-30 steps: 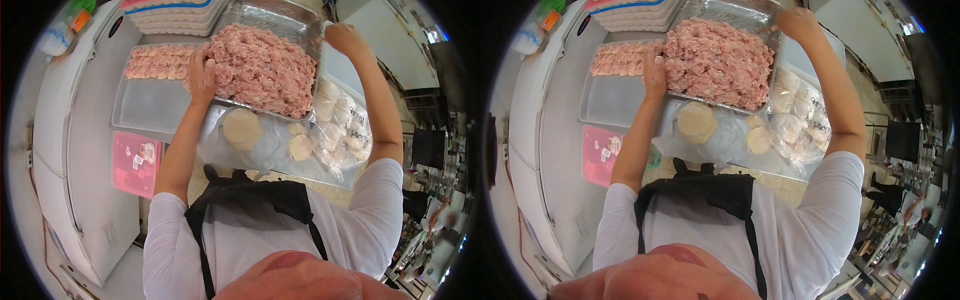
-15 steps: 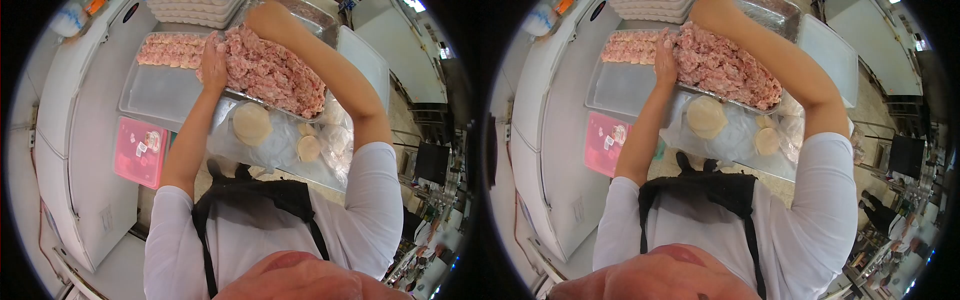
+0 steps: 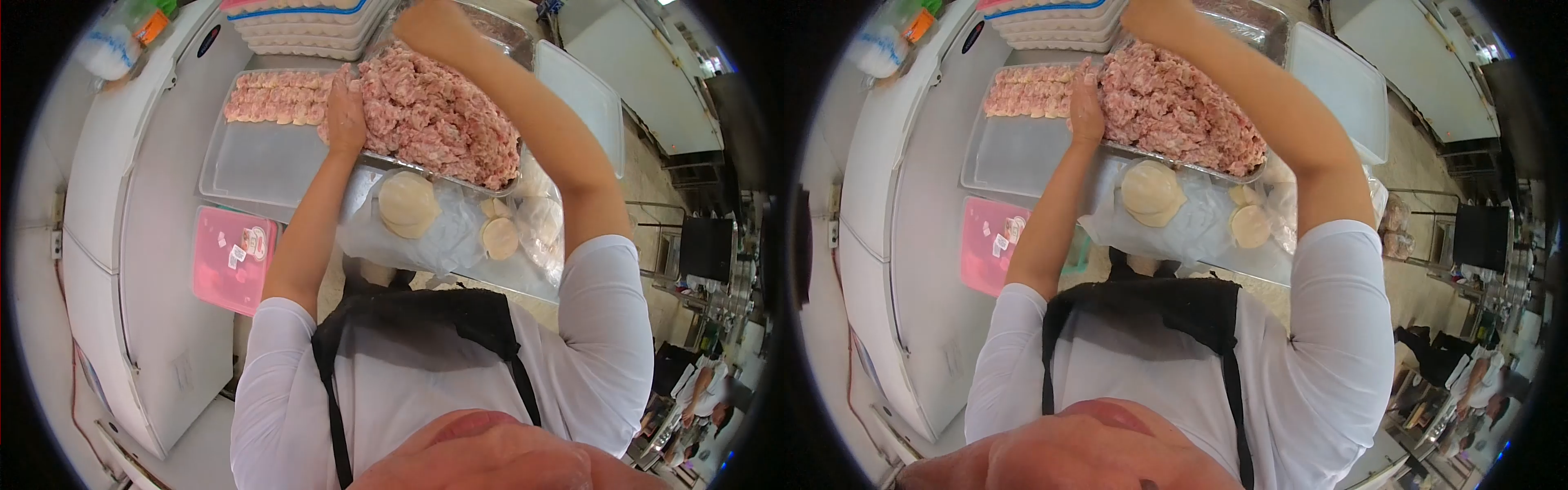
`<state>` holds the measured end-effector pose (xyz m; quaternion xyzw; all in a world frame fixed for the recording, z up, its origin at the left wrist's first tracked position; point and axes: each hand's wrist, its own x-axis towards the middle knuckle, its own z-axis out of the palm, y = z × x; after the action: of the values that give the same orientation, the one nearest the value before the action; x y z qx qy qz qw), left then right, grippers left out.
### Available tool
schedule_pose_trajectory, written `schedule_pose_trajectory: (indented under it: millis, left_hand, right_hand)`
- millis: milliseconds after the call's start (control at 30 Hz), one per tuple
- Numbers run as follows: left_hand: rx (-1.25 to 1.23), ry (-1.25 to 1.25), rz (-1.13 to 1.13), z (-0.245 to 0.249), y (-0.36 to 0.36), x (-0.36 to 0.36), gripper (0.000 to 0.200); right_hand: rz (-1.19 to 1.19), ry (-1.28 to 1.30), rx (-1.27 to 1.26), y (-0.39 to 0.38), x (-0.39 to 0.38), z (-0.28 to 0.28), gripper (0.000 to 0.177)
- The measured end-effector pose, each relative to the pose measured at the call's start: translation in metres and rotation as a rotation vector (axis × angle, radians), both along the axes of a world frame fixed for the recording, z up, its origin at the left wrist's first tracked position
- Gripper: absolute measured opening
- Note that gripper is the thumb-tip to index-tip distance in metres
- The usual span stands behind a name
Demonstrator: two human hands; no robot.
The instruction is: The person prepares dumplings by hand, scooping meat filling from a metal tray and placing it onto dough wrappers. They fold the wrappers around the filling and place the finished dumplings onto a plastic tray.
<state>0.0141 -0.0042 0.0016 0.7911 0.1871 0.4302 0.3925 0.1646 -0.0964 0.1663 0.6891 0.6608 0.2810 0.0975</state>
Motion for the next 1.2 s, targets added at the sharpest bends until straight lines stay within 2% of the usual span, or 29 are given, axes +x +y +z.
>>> schedule_pose_trajectory:
  millis: [33, 133, 233, 333, 433, 533, 633, 733, 833, 933, 1000, 1100, 1200]
  left_hand:
    - [-0.002, -0.003, -0.016, 0.002, 0.000, 0.000, 0.051]
    - [-0.008, -0.028, -0.080, 0.006, -0.001, -0.003, 0.050]
    - [-0.027, -0.058, -0.131, 0.008, 0.000, -0.009, 0.050]
    - [-0.066, -0.022, -0.168, 0.005, 0.005, -0.005, 0.051]
    - [-0.079, -0.024, -0.241, 0.008, 0.015, -0.014, 0.051]
    - [-0.077, -0.028, -0.329, 0.011, 0.019, -0.022, 0.050]
    - [-0.072, -0.024, -0.407, 0.012, 0.018, -0.026, 0.050]
    - [-0.056, -0.023, -0.503, 0.016, 0.018, -0.027, 0.049]
    - [-0.020, -0.015, -0.617, 0.029, 0.019, -0.022, 0.049]
    - [0.104, 0.026, -0.707, 0.034, 0.030, -0.014, 0.050]
    - [0.277, 0.087, -0.736, 0.023, 0.053, -0.008, 0.054]
    - [-0.015, -0.018, -0.809, 0.038, 0.059, -0.020, 0.059]
    - [-0.325, -0.118, -0.868, 0.056, 0.056, -0.039, 0.065]
  right_hand:
    - [0.077, 0.119, -0.022, 0.000, -0.005, -0.005, 0.005]
    - [-0.030, 0.177, -0.178, -0.028, -0.040, -0.017, 0.006]
    - [0.002, 0.219, -0.161, -0.067, -0.036, -0.026, 0.005]
    - [-0.130, 0.203, -0.138, -0.097, -0.035, 0.002, 0.006]
    - [-0.468, 0.169, -0.132, -0.110, -0.064, 0.032, 0.009]
    - [-0.507, 0.276, 0.146, -0.104, -0.100, 0.013, 0.014]
    - [-0.741, 0.439, -0.015, -0.087, -0.101, -0.040, 0.017]
    - [-0.816, 0.510, 0.139, -0.110, -0.087, -0.046, 0.016]
    - [-0.989, 0.583, 0.167, -0.139, -0.078, -0.050, 0.017]
    - [-0.986, 0.527, 0.154, -0.152, -0.077, -0.053, 0.018]
    - [-0.892, 0.348, 0.162, -0.157, -0.085, -0.035, 0.013]
    - [-0.759, 0.098, 0.131, -0.154, -0.117, 0.008, 0.009]
    - [-0.553, 0.210, 0.332, -0.128, -0.152, 0.010, 0.008]
